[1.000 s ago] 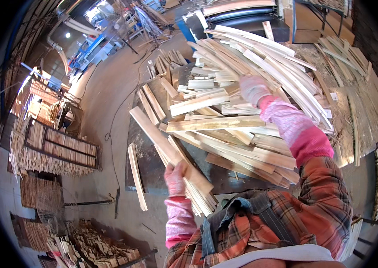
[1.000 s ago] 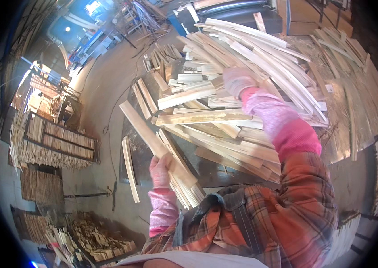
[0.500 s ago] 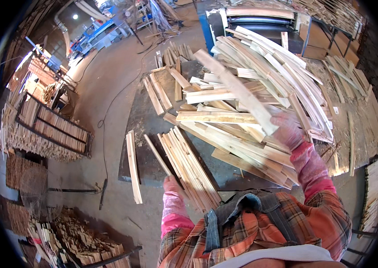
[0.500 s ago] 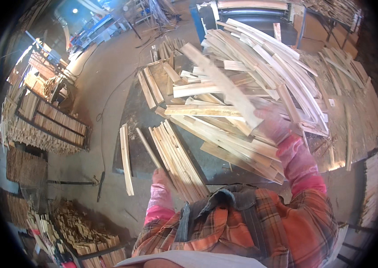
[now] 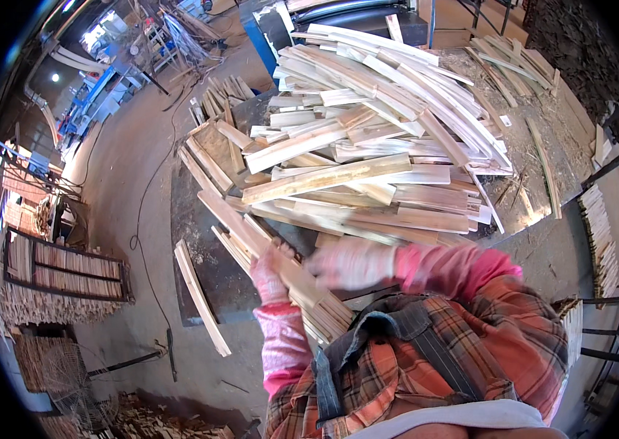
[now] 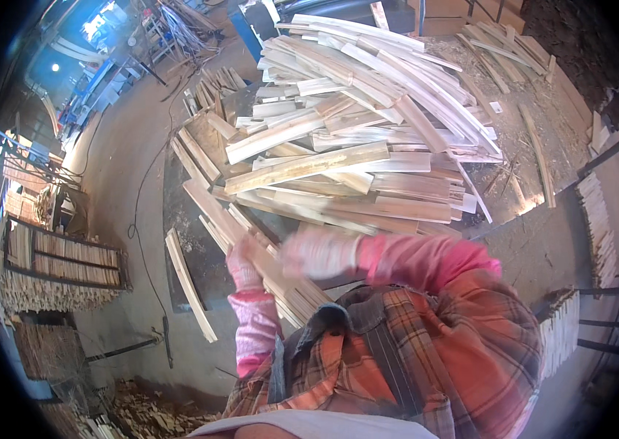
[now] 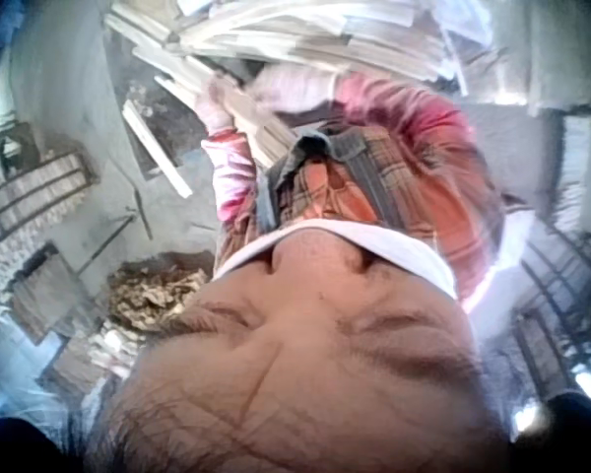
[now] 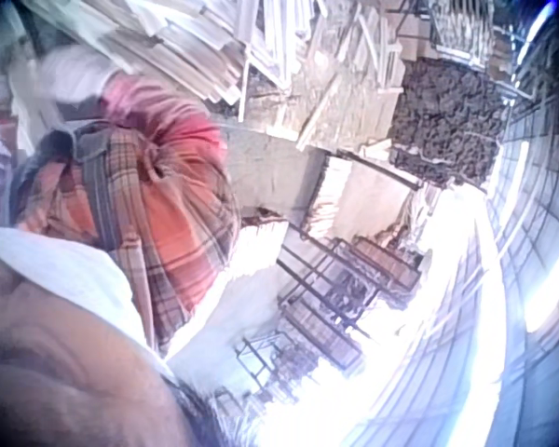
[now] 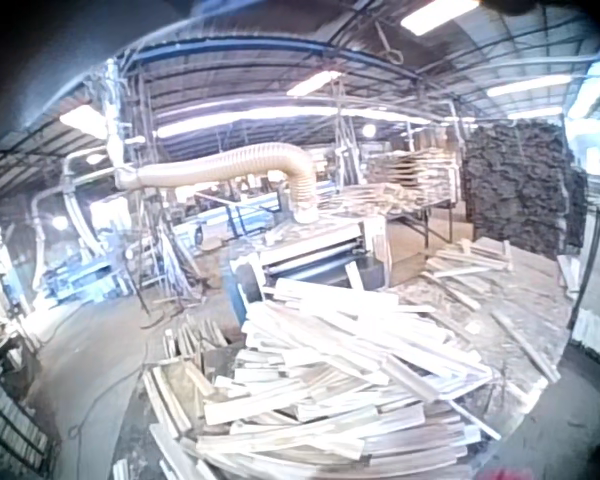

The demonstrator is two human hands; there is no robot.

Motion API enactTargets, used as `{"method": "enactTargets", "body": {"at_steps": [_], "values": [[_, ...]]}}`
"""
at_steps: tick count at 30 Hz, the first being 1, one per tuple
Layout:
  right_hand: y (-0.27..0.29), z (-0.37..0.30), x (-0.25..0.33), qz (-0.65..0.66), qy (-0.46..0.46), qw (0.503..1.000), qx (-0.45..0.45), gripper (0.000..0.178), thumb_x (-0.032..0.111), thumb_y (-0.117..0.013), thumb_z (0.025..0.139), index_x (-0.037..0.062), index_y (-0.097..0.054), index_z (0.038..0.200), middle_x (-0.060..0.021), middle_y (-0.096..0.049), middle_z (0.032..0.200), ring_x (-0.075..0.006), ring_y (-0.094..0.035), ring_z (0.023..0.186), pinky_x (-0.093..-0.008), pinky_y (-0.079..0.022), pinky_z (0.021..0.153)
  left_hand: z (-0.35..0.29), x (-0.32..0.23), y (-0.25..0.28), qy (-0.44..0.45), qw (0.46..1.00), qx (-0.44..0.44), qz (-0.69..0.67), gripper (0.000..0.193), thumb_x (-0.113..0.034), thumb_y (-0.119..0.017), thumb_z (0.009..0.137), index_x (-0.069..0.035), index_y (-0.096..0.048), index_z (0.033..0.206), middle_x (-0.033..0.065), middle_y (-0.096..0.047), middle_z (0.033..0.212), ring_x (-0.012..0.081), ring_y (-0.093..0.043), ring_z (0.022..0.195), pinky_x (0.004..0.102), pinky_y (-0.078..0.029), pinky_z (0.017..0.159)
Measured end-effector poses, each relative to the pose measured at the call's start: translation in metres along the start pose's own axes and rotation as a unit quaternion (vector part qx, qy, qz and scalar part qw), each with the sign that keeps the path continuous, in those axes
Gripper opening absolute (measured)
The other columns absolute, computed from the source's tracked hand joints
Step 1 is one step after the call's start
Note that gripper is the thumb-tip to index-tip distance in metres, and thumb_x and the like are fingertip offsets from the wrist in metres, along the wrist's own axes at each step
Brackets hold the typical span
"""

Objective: The person sorts and stacks thin wooden planks on a metal workbench in a workshop. They pick up planks from a pile, align them, and place them into a neat stack, repeating this process continuously.

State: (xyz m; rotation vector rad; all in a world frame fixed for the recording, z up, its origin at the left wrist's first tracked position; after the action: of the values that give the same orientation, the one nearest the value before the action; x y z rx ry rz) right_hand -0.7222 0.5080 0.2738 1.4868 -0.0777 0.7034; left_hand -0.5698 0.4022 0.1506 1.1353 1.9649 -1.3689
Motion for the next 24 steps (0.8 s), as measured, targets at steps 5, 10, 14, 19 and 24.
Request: {"method": "enactTargets", "body": {"at_steps": [5,10,14,19,24], "values": [[0.188,-0.024,-0.188,-0.259,-0.311,0.893,-0.198,0.061,0.041,-0.066,0.086,0.0080,-0.051,0.135,-0.0178,-0.065,0.114,-0.0337,-0.064,0.104,-0.0435,-0.051,0.088,0.020,-0.054,0.158,-0.120,0.958,-0.084,0.248,0.028,-0.001,-0.067,0.089,0.001,-0.058,0.116,0.0046,-0.064,0.086,0.0145,-0.062,0.071,0.0290,-0.053,0.058],[0.224,-0.015,-0.302,-0.132,-0.467,0.857,-0.174,0.065,0.040,-0.068,0.083,0.0066,-0.051,0.137,-0.0201,-0.060,0.131,-0.0357,-0.060,0.120,-0.0459,-0.048,0.100,0.037,-0.033,0.254,-0.189,0.905,-0.131,0.359,0.024,-0.013,-0.064,0.095,-0.002,-0.063,0.116,0.0000,-0.064,0.088,0.0101,-0.058,0.074,0.0244,-0.048,0.063],[0.216,0.026,-0.339,-0.191,-0.445,0.856,-0.179,0.058,0.037,-0.068,0.082,0.0082,-0.057,0.132,-0.0198,-0.063,0.126,-0.0369,-0.061,0.117,-0.0456,-0.048,0.099,0.032,0.041,0.249,-0.102,0.930,-0.103,0.337,0.028,-0.025,-0.062,0.097,-0.001,-0.067,0.111,0.0002,-0.067,0.089,0.0125,-0.060,0.078,0.0288,-0.051,0.071],[0.214,0.030,-0.371,-0.027,-0.382,0.897,-0.220,0.028,0.020,-0.064,0.086,0.0039,-0.068,0.109,-0.0201,-0.070,0.099,-0.0377,-0.068,0.084,-0.0453,-0.055,0.078,0.017,0.030,0.229,-0.069,0.794,-0.155,0.584,0.044,-0.031,-0.062,0.094,0.003,-0.063,0.122,0.0204,-0.068,0.110,0.0354,-0.066,0.100,0.0392,-0.050,0.090],[0.168,0.012,-0.311,0.360,-0.108,0.863,-0.337,0.014,0.009,-0.064,0.089,0.0036,-0.070,0.100,-0.0123,-0.069,0.094,-0.0229,-0.066,0.087,-0.0347,-0.053,0.078,-0.001,-0.031,0.124,-0.239,0.846,-0.146,0.454,0.042,-0.025,-0.059,0.096,0.003,-0.061,0.127,0.0215,-0.063,0.127,0.0316,-0.059,0.118,0.0387,-0.044,0.104]]}}
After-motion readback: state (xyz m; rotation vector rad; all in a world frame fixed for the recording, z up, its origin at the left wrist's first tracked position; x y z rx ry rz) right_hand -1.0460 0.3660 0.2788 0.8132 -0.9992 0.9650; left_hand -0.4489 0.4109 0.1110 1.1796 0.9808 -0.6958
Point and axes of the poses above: each hand's wrist, its own z-axis towards the middle knuckle, its own y-axis out of the back of the hand, x = y × z, the point moved 10 cm from there along z, towards the middle knuckle
